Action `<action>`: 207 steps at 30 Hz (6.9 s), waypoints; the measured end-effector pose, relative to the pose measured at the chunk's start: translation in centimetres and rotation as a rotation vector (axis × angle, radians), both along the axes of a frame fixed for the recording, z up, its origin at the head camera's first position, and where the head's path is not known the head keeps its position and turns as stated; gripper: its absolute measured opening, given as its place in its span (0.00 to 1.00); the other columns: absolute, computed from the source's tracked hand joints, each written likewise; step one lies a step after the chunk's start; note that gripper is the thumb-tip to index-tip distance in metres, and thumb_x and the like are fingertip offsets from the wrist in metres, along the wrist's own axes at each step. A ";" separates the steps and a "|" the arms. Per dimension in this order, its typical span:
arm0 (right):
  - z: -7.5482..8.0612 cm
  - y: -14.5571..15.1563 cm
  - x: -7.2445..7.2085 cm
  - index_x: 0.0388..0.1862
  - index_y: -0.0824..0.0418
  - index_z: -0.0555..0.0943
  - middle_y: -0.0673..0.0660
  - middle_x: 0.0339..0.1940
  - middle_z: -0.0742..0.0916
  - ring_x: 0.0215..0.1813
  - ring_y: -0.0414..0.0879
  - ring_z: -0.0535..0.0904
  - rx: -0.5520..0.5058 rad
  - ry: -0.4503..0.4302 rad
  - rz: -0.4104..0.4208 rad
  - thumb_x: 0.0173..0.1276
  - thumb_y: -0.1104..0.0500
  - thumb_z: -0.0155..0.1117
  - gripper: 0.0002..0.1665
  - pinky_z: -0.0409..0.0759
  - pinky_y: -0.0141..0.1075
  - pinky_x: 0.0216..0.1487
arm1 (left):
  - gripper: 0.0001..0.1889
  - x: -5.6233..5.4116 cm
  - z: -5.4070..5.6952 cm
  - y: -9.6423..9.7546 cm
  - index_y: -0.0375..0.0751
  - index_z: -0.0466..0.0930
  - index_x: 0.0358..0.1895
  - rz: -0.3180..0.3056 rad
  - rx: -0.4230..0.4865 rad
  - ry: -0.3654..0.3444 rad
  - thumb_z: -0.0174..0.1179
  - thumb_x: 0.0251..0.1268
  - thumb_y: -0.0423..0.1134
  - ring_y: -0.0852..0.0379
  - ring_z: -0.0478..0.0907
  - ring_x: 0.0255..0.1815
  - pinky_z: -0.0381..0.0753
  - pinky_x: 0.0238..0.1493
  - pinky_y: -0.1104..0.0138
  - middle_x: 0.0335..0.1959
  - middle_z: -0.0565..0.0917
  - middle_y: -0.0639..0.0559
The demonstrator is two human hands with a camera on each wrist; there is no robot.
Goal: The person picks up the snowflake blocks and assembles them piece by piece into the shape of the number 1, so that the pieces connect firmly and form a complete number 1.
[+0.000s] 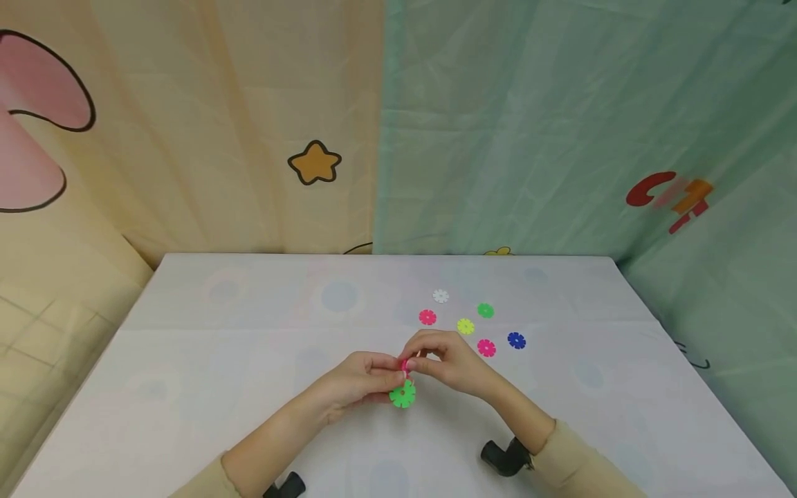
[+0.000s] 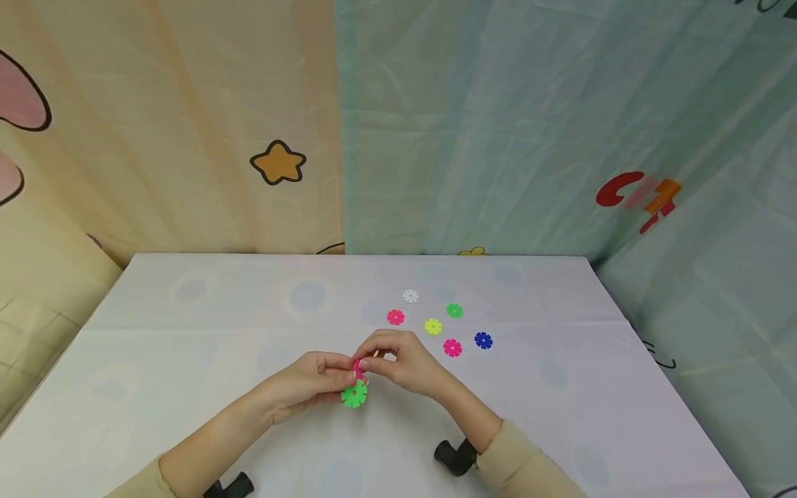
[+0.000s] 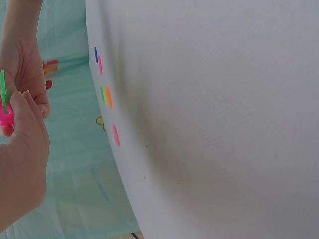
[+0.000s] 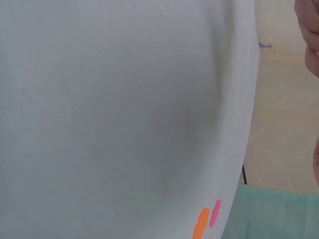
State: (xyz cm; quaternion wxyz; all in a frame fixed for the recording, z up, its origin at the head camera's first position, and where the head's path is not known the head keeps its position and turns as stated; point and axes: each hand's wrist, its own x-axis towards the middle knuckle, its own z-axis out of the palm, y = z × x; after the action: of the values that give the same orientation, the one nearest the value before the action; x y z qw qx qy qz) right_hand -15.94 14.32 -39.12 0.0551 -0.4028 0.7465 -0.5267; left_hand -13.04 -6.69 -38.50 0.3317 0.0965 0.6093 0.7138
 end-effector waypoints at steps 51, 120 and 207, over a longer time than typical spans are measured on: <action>-1.8 2.9 -8.1 0.47 0.68 0.80 0.58 0.34 0.80 0.34 0.48 0.74 0.345 -0.438 -0.609 0.59 0.65 0.67 0.16 0.77 0.32 0.35 | 0.28 0.2 -0.4 -0.6 0.26 0.70 0.58 0.101 -0.030 0.042 0.64 0.59 0.42 0.60 0.79 0.38 0.79 0.45 0.68 0.43 0.83 0.45; -1.3 0.8 -9.7 0.38 0.67 0.82 0.52 0.22 0.83 0.25 0.42 0.75 0.437 -0.531 -0.534 0.55 0.64 0.71 0.12 0.75 0.30 0.30 | 0.26 -1.3 0.4 -1.3 0.25 0.66 0.61 0.122 0.028 0.060 0.58 0.64 0.38 0.61 0.78 0.43 0.75 0.47 0.70 0.45 0.82 0.48; 4.3 -1.5 -3.0 0.42 0.70 0.76 0.53 0.20 0.82 0.22 0.45 0.77 0.148 -0.506 -0.104 0.65 0.68 0.57 0.08 0.78 0.34 0.29 | 0.26 -0.5 -0.1 -0.3 0.20 0.71 0.55 0.222 0.018 0.094 0.58 0.64 0.42 0.61 0.76 0.36 0.76 0.40 0.73 0.37 0.84 0.53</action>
State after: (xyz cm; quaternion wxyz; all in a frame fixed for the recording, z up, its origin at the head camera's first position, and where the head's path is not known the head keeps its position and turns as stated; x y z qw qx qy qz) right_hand -18.90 12.84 -34.79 0.2421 -0.2144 0.7651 -0.5568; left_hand -13.52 -6.98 -38.56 0.2208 0.0650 0.6247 0.7462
